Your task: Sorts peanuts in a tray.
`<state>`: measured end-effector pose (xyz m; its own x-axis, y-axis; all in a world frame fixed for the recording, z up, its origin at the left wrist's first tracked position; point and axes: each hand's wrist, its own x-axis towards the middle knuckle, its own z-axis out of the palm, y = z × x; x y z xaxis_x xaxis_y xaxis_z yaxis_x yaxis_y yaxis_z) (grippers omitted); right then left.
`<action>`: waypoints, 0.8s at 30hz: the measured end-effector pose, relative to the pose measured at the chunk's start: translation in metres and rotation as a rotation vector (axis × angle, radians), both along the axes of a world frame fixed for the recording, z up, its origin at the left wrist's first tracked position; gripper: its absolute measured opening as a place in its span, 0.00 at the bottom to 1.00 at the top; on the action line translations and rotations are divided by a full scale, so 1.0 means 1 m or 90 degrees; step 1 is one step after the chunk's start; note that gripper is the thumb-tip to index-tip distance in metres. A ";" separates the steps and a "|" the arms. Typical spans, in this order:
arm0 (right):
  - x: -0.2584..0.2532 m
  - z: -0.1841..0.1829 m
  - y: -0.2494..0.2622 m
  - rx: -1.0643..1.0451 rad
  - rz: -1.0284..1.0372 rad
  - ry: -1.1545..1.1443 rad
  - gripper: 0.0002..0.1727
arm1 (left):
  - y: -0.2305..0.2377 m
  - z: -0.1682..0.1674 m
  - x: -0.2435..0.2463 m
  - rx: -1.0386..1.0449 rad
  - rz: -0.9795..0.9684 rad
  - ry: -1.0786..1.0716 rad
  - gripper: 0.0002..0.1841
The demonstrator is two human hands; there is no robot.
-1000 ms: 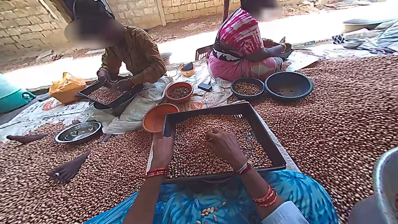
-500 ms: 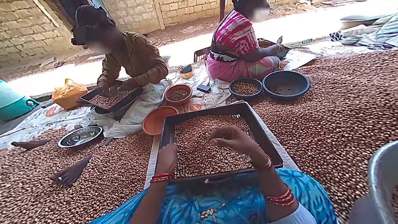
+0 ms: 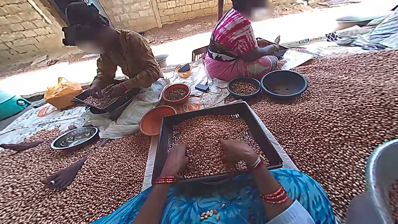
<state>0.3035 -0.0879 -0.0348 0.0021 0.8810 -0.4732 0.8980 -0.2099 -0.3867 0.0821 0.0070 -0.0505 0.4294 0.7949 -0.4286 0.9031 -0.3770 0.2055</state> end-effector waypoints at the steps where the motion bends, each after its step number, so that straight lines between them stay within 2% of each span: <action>1: -0.012 0.002 0.002 0.020 0.014 0.016 0.35 | -0.004 -0.002 0.005 -0.018 -0.009 -0.041 0.29; 3: -0.034 0.003 0.004 0.088 0.039 0.084 0.37 | -0.005 -0.007 0.005 -0.090 -0.004 -0.190 0.33; 5: -0.046 0.000 0.006 0.180 0.058 0.198 0.35 | -0.006 -0.013 -0.002 -0.182 0.055 -0.414 0.29; 7: -0.048 -0.003 0.009 0.268 0.061 0.295 0.28 | -0.007 -0.009 -0.007 -0.263 0.147 -0.576 0.26; 9: -0.042 -0.007 0.012 0.378 0.014 0.286 0.18 | -0.002 -0.002 -0.014 -0.265 0.204 -0.623 0.30; 10: -0.038 -0.008 0.013 0.435 -0.030 0.232 0.14 | 0.002 0.000 -0.017 -0.242 0.207 -0.635 0.29; 12: -0.032 -0.008 0.013 0.501 -0.112 0.103 0.12 | 0.009 0.010 -0.021 -0.184 0.150 -0.641 0.25; 14: -0.029 -0.007 0.015 0.494 -0.151 0.030 0.13 | 0.016 0.019 -0.025 -0.111 0.098 -0.620 0.22; 20: -0.036 -0.016 0.022 0.409 -0.096 -0.033 0.15 | 0.015 0.032 -0.029 0.079 0.083 -0.505 0.15; 24: -0.037 -0.016 0.024 0.373 -0.079 -0.049 0.14 | 0.003 0.033 -0.021 0.139 0.000 -0.372 0.11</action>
<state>0.2664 -0.0641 -0.0508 0.1361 0.9860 0.0959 0.9104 -0.0863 -0.4046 0.0608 0.0098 -0.0171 0.5440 0.8376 0.0500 0.6648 -0.4666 0.5833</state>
